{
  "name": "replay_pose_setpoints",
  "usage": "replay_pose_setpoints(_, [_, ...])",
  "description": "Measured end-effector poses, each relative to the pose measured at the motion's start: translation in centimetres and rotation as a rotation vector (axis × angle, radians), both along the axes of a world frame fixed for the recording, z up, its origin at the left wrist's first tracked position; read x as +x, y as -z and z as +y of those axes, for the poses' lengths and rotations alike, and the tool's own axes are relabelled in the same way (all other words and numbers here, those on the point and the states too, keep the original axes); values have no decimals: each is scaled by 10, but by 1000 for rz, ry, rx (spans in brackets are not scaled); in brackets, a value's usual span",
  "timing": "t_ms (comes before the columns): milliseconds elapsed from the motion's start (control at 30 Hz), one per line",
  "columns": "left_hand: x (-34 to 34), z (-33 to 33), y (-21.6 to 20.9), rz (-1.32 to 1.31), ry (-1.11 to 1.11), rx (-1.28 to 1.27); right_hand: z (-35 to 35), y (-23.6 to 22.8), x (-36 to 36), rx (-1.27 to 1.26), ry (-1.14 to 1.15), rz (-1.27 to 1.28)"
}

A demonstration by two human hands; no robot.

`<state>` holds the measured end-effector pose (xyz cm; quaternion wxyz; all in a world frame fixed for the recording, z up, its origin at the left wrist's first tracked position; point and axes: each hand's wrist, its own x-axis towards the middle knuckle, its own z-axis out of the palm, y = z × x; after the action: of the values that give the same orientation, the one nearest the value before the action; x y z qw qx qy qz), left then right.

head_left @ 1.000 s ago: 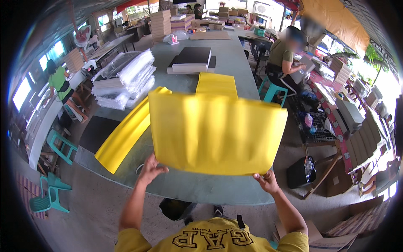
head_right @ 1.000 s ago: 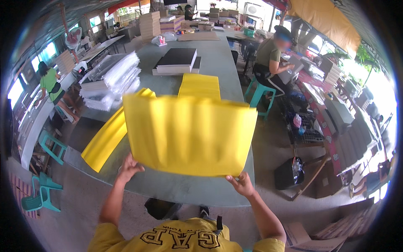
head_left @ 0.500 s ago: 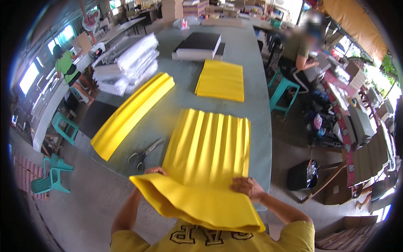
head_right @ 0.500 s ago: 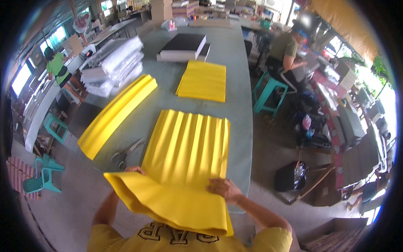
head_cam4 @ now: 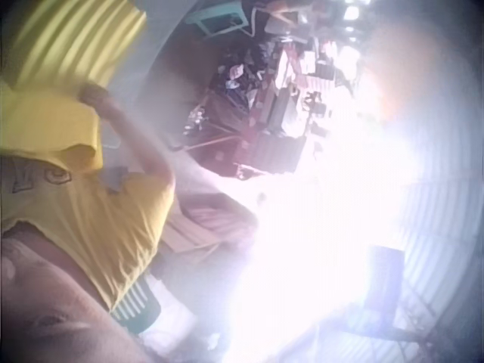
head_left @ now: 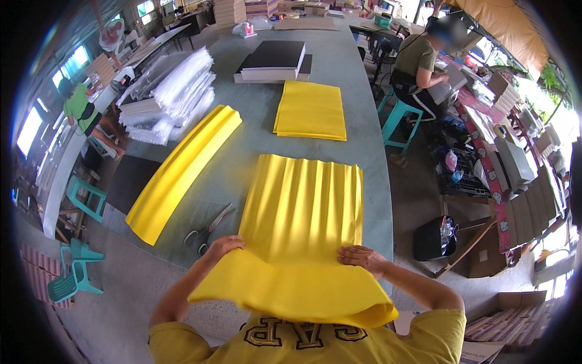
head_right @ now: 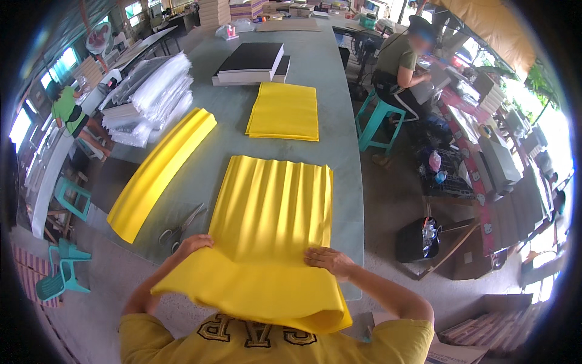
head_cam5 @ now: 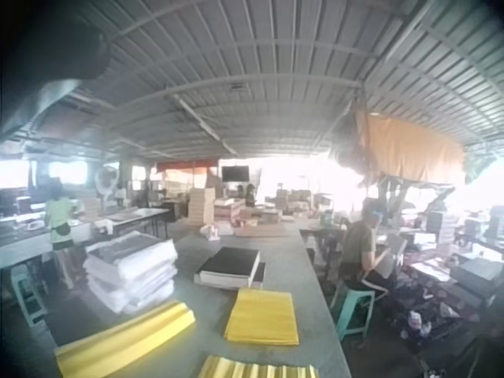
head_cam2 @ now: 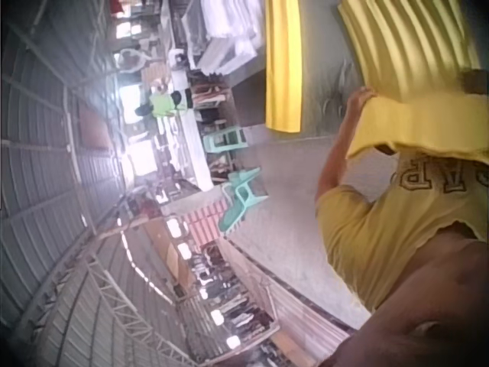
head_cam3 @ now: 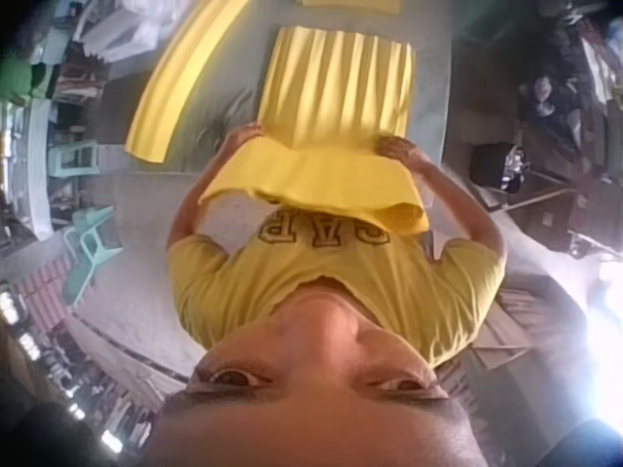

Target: The person folds and cuts sheets of yellow paper by hand using shears at a work table.

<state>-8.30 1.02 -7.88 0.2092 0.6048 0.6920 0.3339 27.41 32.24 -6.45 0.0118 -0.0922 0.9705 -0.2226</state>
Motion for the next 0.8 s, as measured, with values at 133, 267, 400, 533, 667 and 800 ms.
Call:
replay_pose_setpoints(133, [-10,9,0,-249,-242,-198,0,-49,-21,-359,476,-560])
replay_pose_setpoints(267, [-10,44,-8,-354,-280,-270,18,-29,-29,-758,779,-511])
replay_pose_setpoints(400, [-6,58,-36,-374,-333,-353,25,-10,-25,-876,847,-280])
replay_pose_setpoints(533, [-6,48,-64,-883,-424,-52,9,-64,-18,-781,765,-84])
replay_pose_setpoints(667, [-8,32,-28,-829,-265,-143,6,-41,-5,93,199,-52])
replay_pose_setpoints(800, [-8,27,-31,-806,-15,-310,-14,-18,0,110,143,-193])
